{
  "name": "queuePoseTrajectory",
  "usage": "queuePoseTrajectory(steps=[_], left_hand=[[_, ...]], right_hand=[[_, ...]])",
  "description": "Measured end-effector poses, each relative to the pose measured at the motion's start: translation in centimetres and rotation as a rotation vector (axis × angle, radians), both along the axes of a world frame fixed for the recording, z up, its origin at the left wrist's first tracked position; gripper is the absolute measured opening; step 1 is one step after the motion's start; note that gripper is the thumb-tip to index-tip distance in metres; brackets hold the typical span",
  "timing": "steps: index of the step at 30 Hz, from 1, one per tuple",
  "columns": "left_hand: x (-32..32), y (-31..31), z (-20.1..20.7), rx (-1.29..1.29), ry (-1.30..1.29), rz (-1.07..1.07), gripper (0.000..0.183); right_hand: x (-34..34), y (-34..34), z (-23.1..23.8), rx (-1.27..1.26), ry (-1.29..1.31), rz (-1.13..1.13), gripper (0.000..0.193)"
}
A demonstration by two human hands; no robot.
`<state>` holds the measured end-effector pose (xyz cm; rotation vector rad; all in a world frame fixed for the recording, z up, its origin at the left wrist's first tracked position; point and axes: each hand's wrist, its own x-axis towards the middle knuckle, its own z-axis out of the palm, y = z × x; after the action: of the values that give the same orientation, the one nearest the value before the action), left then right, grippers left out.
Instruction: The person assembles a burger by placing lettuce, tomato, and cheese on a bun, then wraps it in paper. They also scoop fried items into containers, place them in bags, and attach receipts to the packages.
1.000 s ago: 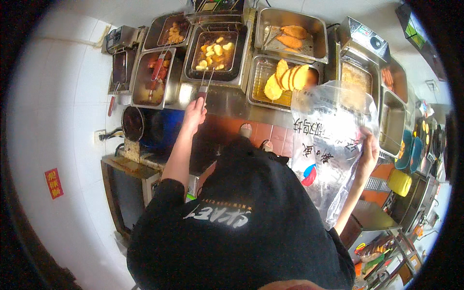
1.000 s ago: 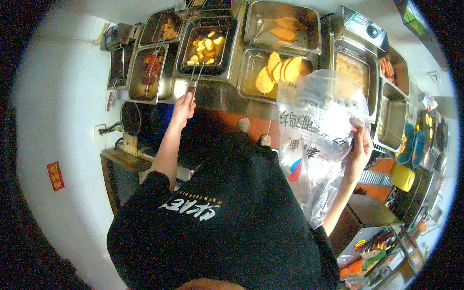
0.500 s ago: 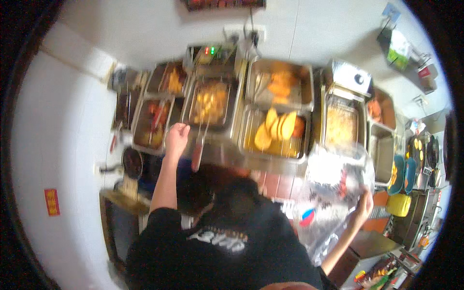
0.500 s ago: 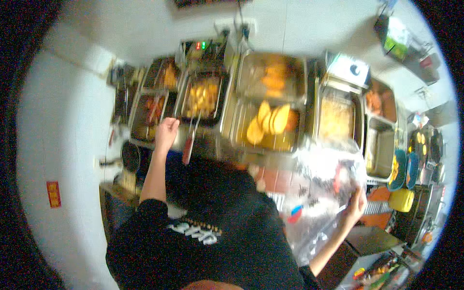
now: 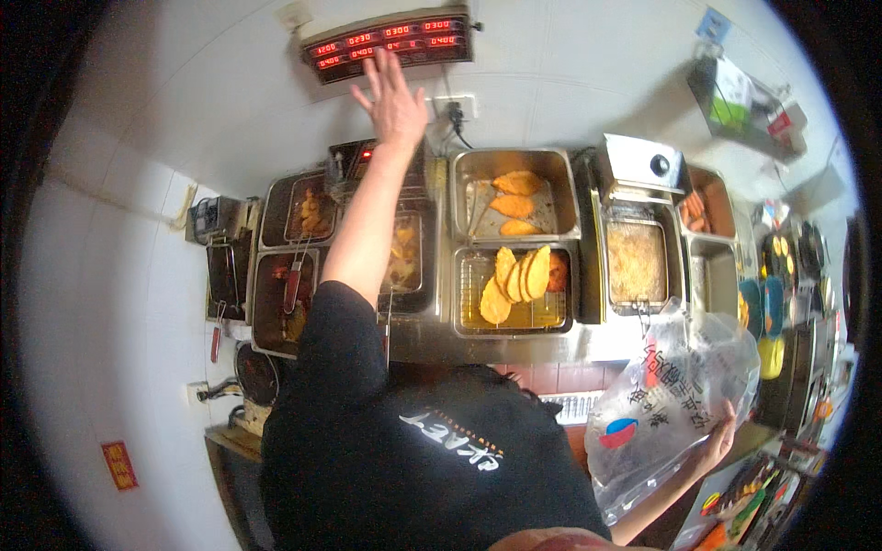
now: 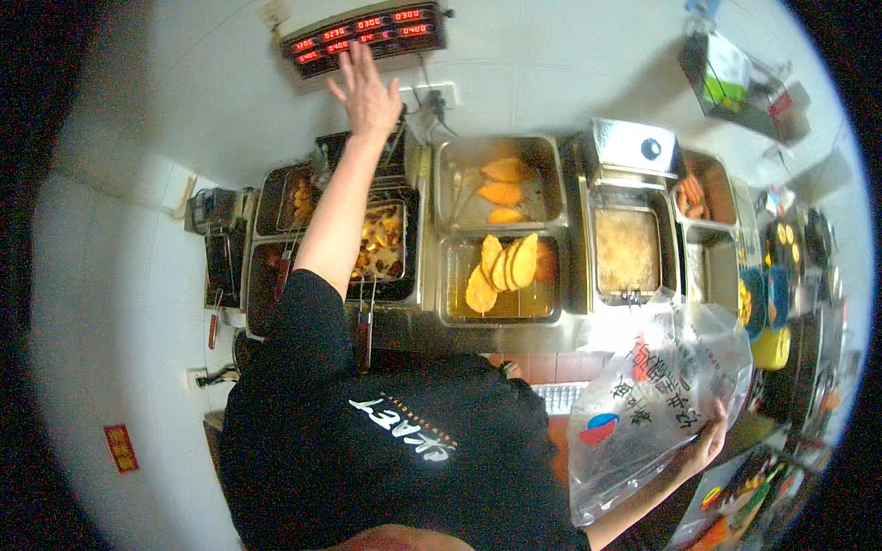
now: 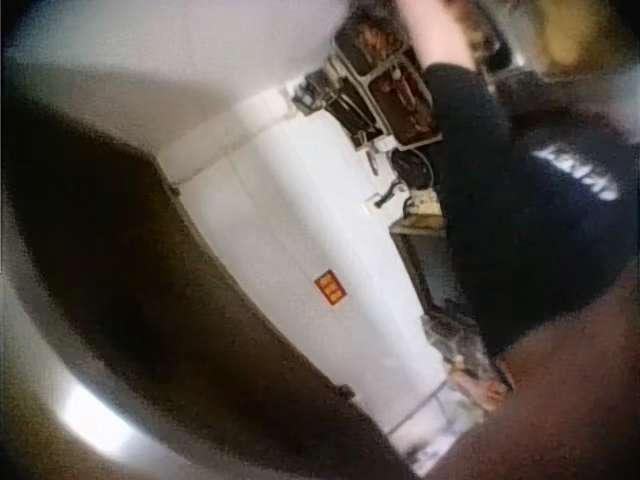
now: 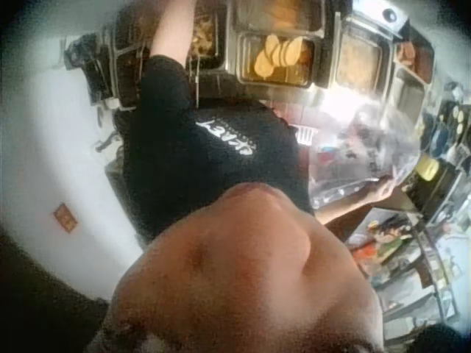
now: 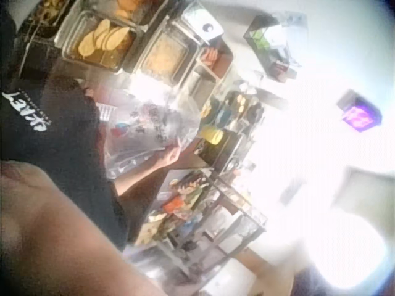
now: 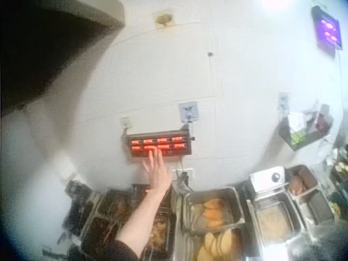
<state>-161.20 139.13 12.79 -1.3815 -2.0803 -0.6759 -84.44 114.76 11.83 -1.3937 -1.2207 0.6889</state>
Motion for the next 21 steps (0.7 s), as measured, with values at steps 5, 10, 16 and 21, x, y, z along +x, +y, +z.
queuePoseTrajectory(steps=[5,10,16,21], left_hand=[[-0.7,-0.1,0.3,-0.25,0.328,0.08,0.08],[-4.9,0.5,-1.3,-0.127,0.398,0.201,0.086],[-6.9,0.2,-0.9,-0.238,0.328,0.213,0.097],[3.1,-6.7,0.0,-0.257,0.289,0.111,0.09]], right_hand=[[3.5,-3.2,-0.7,-0.066,-0.172,-0.192,0.045],[11.3,-3.5,-6.0,-0.165,-0.123,-0.455,0.044],[20.6,0.0,-17.5,-0.01,0.633,-0.634,0.041],[29.0,10.0,-32.9,0.046,1.033,-0.713,0.05]])
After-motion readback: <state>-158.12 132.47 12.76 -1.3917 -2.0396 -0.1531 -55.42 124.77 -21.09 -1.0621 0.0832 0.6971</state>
